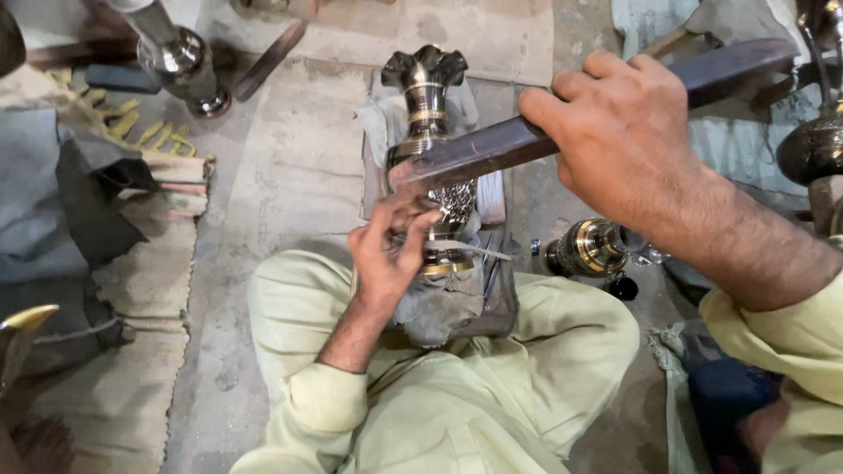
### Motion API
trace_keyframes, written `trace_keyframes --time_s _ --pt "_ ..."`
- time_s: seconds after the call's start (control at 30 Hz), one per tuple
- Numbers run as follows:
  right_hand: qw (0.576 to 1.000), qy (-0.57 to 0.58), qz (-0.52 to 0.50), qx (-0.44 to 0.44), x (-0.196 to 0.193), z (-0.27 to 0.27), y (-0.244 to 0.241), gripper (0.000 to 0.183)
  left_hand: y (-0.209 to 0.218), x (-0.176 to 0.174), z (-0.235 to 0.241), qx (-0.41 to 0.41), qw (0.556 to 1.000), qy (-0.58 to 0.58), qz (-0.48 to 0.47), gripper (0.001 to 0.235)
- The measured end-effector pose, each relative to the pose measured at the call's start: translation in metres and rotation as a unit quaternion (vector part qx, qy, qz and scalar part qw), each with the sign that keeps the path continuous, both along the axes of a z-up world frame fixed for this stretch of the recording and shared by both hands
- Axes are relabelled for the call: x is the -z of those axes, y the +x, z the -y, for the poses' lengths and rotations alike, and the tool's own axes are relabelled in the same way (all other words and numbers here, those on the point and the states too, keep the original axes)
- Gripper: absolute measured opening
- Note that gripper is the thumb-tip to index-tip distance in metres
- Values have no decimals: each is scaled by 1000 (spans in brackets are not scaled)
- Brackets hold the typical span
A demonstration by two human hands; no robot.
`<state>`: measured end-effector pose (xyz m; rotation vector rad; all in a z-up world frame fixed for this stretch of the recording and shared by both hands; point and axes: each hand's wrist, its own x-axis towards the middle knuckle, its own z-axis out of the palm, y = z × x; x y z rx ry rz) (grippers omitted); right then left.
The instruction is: The person sits cross-legged on the floor and uses a chisel and hammer to engrave decorative patterns on a silver-colored metal vessel. The vessel is held steady in the left hand while the right hand repeatedly strikes the chisel to create fine surface details.
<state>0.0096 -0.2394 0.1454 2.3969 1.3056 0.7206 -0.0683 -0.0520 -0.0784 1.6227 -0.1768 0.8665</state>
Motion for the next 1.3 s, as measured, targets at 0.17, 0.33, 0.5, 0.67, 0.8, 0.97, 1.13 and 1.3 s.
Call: trace_keyframes --time_s 0.17,0.33,0.5,0.67,0.8,0.97,1.13,1.3 --pt "991 59 -118 35 9 26 5 34 11 -12 -22 61 994 -11 -91 32" --pt "981 100 -147 80 32 42 10 33 26 -31 -32 123 973 181 -75 34" --pt "970 172 -148 85 51 59 11 27 30 -38 -30 131 960 213 -125 38" --pt "965 237 -94 63 53 61 6 25 26 -41 -28 126 968 204 -80 43" --pt "983 158 -53 81 50 59 1 27 24 -43 -26 103 968 215 -80 38" --pt "977 159 -102 99 48 61 3 26 26 -43 -26 100 966 224 -84 35" --pt "959 212 -161 94 46 59 7 22 26 -46 -27 112 968 210 -84 32" --pt "961 205 -155 100 52 59 5 24 23 -46 -29 133 964 205 -103 30"
